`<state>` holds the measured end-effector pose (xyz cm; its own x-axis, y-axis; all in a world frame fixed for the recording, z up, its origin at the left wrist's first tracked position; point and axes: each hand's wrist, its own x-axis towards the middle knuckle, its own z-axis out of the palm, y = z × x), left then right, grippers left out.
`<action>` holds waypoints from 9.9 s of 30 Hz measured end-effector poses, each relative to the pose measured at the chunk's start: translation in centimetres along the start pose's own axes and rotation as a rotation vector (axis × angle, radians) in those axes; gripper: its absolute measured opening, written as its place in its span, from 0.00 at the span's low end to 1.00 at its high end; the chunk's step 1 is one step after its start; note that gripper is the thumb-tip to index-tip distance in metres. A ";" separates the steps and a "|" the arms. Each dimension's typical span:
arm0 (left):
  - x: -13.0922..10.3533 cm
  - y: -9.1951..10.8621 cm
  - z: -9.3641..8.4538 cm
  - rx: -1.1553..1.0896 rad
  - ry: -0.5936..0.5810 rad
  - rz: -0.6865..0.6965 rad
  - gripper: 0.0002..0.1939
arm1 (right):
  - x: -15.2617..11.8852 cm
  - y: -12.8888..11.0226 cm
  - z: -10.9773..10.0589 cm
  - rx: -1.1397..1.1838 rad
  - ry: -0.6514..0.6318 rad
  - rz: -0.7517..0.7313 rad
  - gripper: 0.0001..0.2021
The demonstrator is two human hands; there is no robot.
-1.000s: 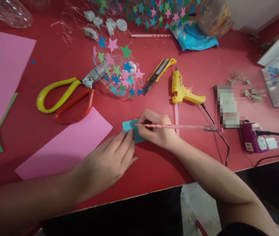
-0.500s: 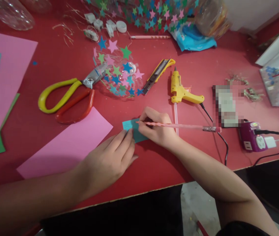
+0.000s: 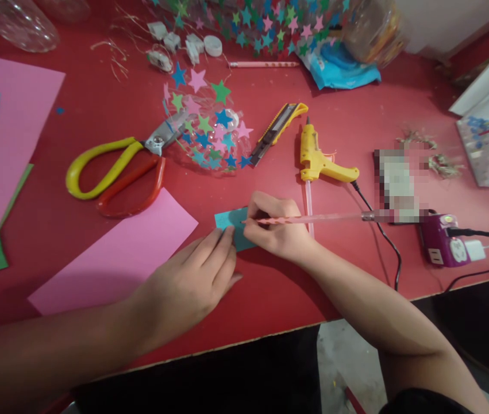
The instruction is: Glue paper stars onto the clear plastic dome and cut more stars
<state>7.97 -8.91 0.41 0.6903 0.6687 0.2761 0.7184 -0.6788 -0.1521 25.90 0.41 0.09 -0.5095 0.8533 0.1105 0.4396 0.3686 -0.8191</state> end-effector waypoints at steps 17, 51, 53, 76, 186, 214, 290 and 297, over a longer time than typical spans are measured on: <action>0.1 0.2 0.2 -0.004 0.010 -0.004 0.18 | -0.1 0.0 0.4 0.008 -0.056 -0.036 0.05; -0.1 0.0 0.1 -0.006 0.021 0.000 0.17 | -0.3 0.2 0.5 -0.076 0.084 -0.055 0.06; -0.1 0.0 0.2 -0.005 0.024 -0.003 0.17 | -0.4 0.1 0.5 -0.066 0.056 -0.058 0.06; 0.0 0.1 0.1 0.012 0.030 -0.013 0.18 | -0.2 -0.1 0.3 0.033 -0.026 -0.077 0.06; 0.0 -0.7 -0.9 -0.009 -0.089 0.012 0.20 | -0.1 -0.1 -0.5 0.102 -0.018 0.128 0.02; 0.2 -0.7 -0.8 0.012 -0.096 0.016 0.20 | 0.4 -0.3 -0.1 0.116 -0.004 0.049 0.05; 0.3 -0.5 -0.7 0.051 -0.095 0.023 0.21 | 0.3 0.1 0.5 0.020 0.016 0.011 0.06; 0.3 -0.4 -0.7 0.062 -0.078 0.018 0.21 | 0.3 0.0 0.6 -0.020 0.037 -0.007 0.06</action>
<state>7.81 -8.67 1.17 0.7059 0.6799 0.1985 0.7082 -0.6723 -0.2155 25.29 0.41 -0.25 -0.4853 0.8635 0.1372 0.4507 0.3816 -0.8070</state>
